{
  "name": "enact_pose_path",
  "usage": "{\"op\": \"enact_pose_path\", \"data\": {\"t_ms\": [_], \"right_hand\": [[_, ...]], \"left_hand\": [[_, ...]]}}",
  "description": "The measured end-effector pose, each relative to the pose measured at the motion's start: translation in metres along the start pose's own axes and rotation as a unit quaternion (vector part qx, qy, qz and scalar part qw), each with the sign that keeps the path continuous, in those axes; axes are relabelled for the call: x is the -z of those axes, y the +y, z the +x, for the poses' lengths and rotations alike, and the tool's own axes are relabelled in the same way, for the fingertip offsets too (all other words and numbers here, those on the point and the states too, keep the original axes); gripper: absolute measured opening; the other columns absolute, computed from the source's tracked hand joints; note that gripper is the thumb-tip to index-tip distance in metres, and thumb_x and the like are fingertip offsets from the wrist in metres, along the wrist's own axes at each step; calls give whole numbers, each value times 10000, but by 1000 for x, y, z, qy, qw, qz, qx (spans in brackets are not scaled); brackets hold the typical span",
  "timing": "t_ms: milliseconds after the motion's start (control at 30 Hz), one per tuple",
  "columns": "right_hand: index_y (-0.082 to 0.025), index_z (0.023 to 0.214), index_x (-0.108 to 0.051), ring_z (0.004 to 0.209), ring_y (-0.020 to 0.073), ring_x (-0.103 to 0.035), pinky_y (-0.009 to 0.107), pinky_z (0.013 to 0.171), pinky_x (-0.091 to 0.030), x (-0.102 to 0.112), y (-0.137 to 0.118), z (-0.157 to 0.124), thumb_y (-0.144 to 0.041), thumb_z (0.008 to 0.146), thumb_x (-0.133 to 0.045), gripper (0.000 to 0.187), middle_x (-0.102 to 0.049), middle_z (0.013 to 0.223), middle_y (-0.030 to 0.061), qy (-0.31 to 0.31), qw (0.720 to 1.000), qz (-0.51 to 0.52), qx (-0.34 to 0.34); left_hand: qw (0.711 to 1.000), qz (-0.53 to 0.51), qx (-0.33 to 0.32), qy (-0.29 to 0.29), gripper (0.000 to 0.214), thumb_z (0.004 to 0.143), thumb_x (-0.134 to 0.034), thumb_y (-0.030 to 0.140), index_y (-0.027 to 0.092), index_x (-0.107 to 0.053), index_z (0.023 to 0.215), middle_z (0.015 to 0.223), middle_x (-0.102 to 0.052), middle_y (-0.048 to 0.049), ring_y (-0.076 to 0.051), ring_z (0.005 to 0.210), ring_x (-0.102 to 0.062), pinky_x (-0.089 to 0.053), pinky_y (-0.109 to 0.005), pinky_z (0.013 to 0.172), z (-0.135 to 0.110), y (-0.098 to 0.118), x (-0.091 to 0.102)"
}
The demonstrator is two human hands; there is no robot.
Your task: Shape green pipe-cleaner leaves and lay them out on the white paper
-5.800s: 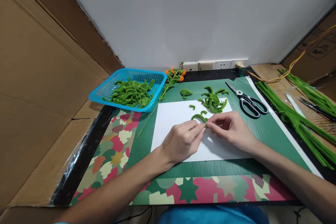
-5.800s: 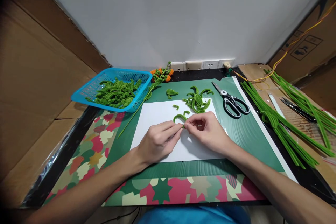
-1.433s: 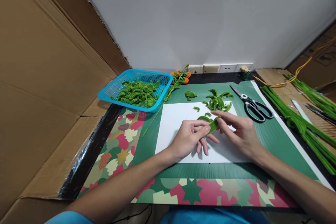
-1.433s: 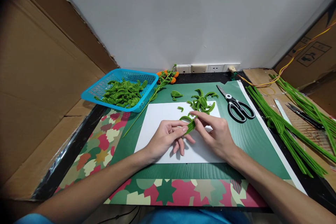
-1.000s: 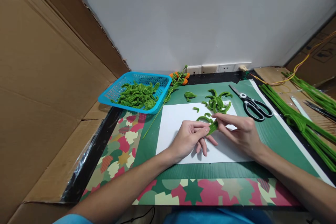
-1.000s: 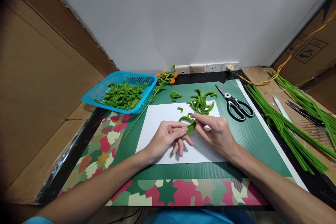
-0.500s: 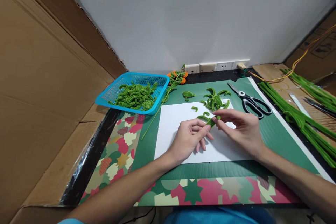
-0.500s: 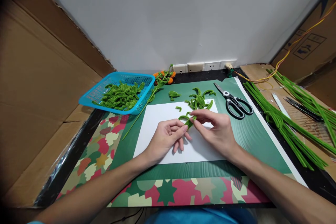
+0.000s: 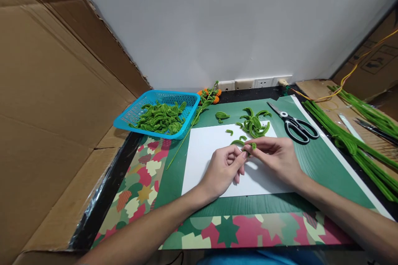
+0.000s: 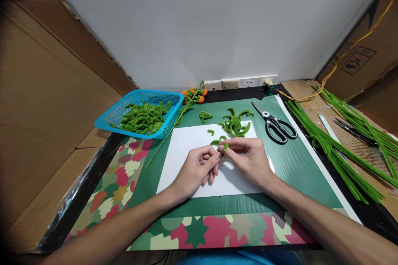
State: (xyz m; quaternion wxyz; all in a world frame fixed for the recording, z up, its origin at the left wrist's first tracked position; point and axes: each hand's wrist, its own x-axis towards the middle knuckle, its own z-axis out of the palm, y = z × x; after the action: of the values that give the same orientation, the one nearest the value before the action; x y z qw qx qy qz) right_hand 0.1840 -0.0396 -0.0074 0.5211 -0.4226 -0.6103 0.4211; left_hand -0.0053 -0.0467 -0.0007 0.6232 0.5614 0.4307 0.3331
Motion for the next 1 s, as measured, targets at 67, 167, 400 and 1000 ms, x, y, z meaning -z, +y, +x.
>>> {"op": "enact_pose_path", "data": {"t_ms": [67, 167, 400, 1000], "right_hand": [[-206, 951, -864, 678, 215, -822, 246, 600, -672, 1, 0, -2, -218, 880, -797, 98, -851, 862, 58, 33, 996, -54, 56], [-208, 992, -871, 684, 223, -824, 264, 622, -680, 1, 1, -4, -121, 872, -751, 190, -851, 876, 64, 41, 976, -130, 170], [-232, 1020, -871, 745, 211, -835, 247, 682, -694, 0, 3, -3, -135, 870, -770, 206, -854, 951, 48, 43, 986, -99, 126], [-250, 1090, -846, 777, 182, -818, 253, 705, -681, 1, -1, -4, -80, 909, -728, 275, -852, 957, 36, 23, 980, -98, 171]], "left_hand": [[1000, 12, 9, 4, 401, 992, -634, 503, 182, -550, 766, 575, -591, 32, -74, 415, -508, -363, -165, 397, 0, 0, -1], [999, 43, 12, 17, 392, 978, -643, 466, 187, -536, 725, 503, -537, 47, -75, 400, -474, -355, -172, 418, -1, 1, -2], [999, 29, 22, 31, 406, 971, -620, 511, 199, -525, 730, 512, -529, 50, -82, 395, -449, -328, -182, 393, -3, 5, -5], [1000, 9, -5, 4, 394, 980, -636, 486, 185, -546, 743, 490, -519, 50, -80, 380, -455, -354, -188, 415, -2, 1, 0]]}}
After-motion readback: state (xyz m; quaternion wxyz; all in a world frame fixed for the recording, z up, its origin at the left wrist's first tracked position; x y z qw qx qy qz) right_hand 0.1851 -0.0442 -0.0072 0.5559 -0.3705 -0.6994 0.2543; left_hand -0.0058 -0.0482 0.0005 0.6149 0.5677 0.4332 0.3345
